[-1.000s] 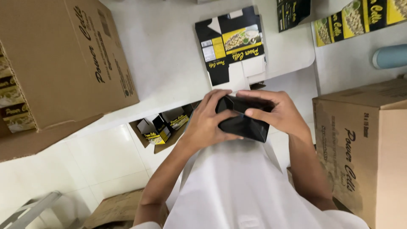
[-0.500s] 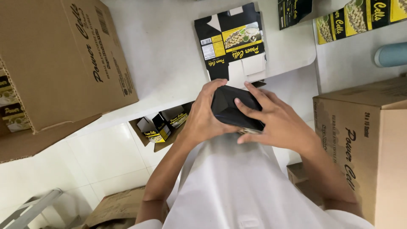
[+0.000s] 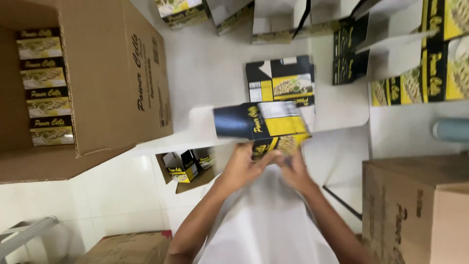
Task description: Assembling and folding small cardboard product boxes from flat blanks and stacking them.
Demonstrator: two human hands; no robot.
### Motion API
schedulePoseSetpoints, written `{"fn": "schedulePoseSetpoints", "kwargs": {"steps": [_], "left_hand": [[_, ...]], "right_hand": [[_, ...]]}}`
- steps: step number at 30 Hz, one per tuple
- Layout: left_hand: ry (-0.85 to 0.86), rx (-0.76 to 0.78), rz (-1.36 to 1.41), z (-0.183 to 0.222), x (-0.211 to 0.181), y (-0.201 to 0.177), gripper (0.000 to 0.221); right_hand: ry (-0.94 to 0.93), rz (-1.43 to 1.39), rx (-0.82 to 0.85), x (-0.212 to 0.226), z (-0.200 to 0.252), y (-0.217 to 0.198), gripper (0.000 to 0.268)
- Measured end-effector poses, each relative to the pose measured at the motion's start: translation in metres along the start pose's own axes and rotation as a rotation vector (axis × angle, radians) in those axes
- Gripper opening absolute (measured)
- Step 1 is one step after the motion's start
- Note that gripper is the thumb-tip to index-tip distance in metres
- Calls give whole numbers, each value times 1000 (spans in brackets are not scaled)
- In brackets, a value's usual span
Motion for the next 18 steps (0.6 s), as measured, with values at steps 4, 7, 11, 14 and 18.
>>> {"fn": "schedulePoseSetpoints", "kwargs": {"steps": [4,7,11,14,18], "left_hand": [[60,-128,-491,-48,58,-41,14],[-77,-202,-825,-121,89,-77,18],[27,-286,-1096,-244,163,-117,22],[22,-284,-1232,-336,200,-136,27],[324,-479,-1297,-434,246,-143,18]], "right_hand": [[-41,243,249,60,-71,-2,66],[283,205,239,33,-57,-18,52],[405,228,223,28,-46,-59,44],[603,271,185,22,-33,-91,44],[630,276,86,-3,13,-118,43]]}}
Point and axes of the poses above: each hand's wrist, its own z-axis away from the middle knuckle, its own y-axis out of the palm, x = y × z, the point moved 1 cm from there along -z, towards the middle knuckle, and after that the axes turned 12 degrees about -y, right-handed, at the moved point
